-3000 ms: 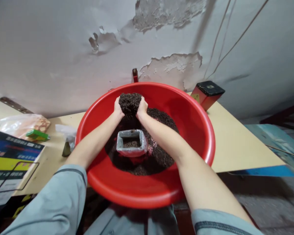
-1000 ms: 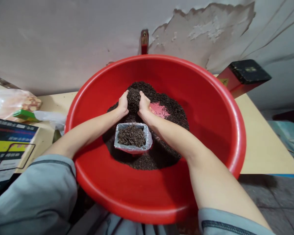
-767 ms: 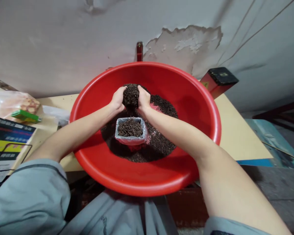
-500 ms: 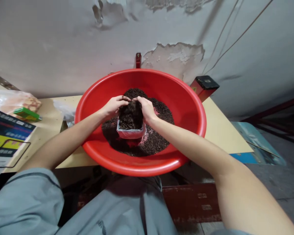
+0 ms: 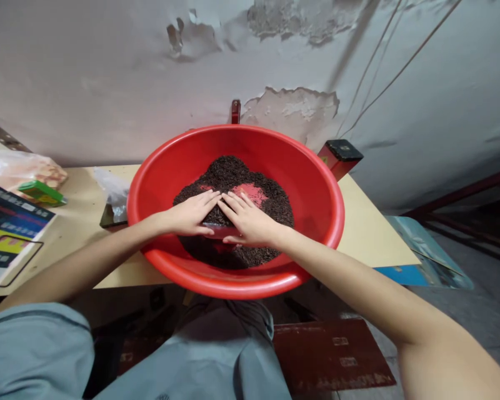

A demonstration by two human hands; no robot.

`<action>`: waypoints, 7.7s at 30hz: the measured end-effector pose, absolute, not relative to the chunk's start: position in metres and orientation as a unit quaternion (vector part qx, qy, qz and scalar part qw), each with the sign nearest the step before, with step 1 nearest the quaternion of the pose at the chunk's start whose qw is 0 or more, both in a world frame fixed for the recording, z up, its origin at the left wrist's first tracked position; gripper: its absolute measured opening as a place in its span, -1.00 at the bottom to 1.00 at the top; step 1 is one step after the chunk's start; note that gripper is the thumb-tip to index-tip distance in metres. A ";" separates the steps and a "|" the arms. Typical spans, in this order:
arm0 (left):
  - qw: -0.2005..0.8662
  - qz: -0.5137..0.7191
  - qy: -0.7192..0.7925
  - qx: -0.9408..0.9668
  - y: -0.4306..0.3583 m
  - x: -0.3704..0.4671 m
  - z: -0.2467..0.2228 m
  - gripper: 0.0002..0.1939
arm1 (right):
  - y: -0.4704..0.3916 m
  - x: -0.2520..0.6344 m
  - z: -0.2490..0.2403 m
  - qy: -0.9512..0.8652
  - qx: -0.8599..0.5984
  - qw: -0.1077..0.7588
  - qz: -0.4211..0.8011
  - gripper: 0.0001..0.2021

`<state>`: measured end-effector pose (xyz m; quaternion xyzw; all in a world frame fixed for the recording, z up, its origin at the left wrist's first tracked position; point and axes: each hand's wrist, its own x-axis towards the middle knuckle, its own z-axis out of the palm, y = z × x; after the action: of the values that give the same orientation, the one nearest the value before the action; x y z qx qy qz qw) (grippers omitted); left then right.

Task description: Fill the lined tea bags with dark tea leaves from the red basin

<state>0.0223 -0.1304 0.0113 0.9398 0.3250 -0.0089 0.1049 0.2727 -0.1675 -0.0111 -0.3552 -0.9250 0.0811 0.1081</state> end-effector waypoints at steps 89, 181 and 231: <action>0.132 -0.029 0.492 0.860 -0.063 0.052 0.033 -0.55 | -0.144 0.225 0.022 -0.889 -0.449 -0.055 0.067 -0.09; 0.234 -0.290 0.552 0.746 -0.056 0.038 0.043 -0.29 | -0.128 0.244 0.042 -0.901 -0.401 0.117 0.118 -0.71; 0.299 -0.245 0.561 0.732 -0.046 0.023 0.037 -0.26 | -0.091 0.262 0.028 -0.897 -0.388 0.201 0.059 -0.63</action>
<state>0.0233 -0.0460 0.0370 0.7321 0.5610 -0.2449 0.2990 0.2622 -0.0915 0.0276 -0.3883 -0.8973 0.0594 0.2012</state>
